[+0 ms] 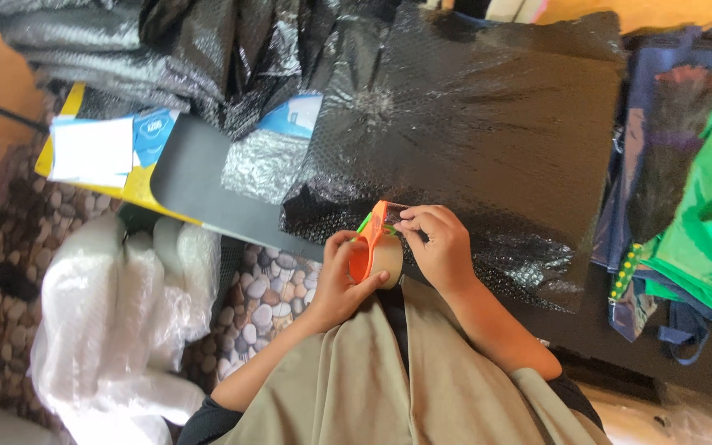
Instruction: The person wraps a blue zippered case in black bubble wrap and secures the packaging using a tape dispenser.
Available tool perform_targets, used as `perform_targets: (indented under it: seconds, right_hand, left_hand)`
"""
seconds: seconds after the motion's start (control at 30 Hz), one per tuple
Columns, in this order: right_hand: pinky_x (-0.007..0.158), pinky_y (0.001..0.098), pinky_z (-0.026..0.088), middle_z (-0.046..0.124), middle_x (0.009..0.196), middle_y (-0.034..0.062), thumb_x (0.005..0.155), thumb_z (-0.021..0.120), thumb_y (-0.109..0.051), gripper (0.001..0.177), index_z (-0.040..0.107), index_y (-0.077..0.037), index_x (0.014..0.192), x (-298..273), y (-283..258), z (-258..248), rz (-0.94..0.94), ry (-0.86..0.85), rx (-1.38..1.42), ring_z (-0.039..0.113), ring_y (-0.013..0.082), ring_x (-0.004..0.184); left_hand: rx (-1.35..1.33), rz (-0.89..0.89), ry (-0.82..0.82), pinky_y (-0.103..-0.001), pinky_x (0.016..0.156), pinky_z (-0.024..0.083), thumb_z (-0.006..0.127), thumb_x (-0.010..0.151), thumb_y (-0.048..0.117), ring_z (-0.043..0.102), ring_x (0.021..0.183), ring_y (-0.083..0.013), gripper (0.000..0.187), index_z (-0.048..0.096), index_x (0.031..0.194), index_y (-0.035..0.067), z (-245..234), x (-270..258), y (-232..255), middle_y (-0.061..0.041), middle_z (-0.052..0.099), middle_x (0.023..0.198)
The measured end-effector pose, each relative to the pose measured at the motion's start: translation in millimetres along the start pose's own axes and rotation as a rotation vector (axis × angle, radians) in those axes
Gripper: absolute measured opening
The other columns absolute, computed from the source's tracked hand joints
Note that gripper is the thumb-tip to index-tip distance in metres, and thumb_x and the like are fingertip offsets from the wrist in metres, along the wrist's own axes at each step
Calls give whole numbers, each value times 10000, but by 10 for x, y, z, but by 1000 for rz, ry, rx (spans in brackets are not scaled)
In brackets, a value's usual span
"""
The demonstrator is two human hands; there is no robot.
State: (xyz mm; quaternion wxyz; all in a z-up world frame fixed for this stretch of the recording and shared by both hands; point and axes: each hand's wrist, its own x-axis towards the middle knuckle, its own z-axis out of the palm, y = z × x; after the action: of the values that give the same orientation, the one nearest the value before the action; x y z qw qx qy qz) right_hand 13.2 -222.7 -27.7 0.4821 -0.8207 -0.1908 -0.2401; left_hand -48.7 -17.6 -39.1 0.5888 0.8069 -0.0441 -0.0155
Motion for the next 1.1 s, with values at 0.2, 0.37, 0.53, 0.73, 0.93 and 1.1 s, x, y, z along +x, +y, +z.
perform_targets:
  seconds: [0.2, 0.37, 0.53, 0.73, 0.93, 1.1]
  right_hand:
    - [714, 304, 602, 756, 848, 43, 892, 792, -66, 119, 690, -84, 835, -83, 16, 130, -22, -104, -186, 742, 224, 799]
    - [667, 346, 605, 762, 846, 91, 926, 751, -66, 131, 647, -51, 849, -88, -139, 290, 151, -151, -18, 746, 270, 761]
    - [646, 312, 596, 769, 853, 92, 890, 784, -71, 127, 664, -44, 860, 92, -171, 491, 249, -228, 133, 746, 237, 752]
    - [610, 262, 595, 770, 779, 102, 866, 791, -41, 108, 689, -15, 841, 92, -160, 881, 515, -319, 366, 737, 161, 681]
    - [600, 237, 591, 741, 742, 124, 852, 789, 8, 112, 678, 26, 850, 293, -486, 1134, 578, -270, 443, 706, 133, 654]
    - [571, 217, 565, 711, 729, 131, 880, 822, -15, 157, 666, 6, 874, 549, -726, 1140, 491, -154, 365, 674, 113, 624]
  left_hand:
    - [94, 51, 3, -449, 893, 511, 760, 947, 305, 649, 960, -433, 367, 561, 753, 66, 3, -137, -272, -139, 544, 1157]
    - [123, -193, 8, -468, 725, 486, 656, 1013, 415, 627, 804, -406, 437, 530, 754, 87, -154, -179, -659, -174, 635, 880]
    - [97, -125, -49, -445, 731, 491, 642, 1018, 378, 619, 784, -404, 441, 507, 719, 84, -619, -164, -696, -166, 620, 850]
    - [78, 66, -116, -452, 787, 499, 837, 831, 436, 624, 852, -442, 504, 510, 676, 86, -1243, -181, -618, -144, 519, 696]
    - [89, 3, -77, -445, 710, 468, 898, 763, 381, 590, 757, -427, 522, 493, 659, 68, -1789, -135, -628, -165, 498, 664]
    - [145, -97, -28, -438, 665, 462, 874, 790, 366, 570, 673, -397, 500, 507, 639, 61, -2169, -132, -824, -173, 489, 613]
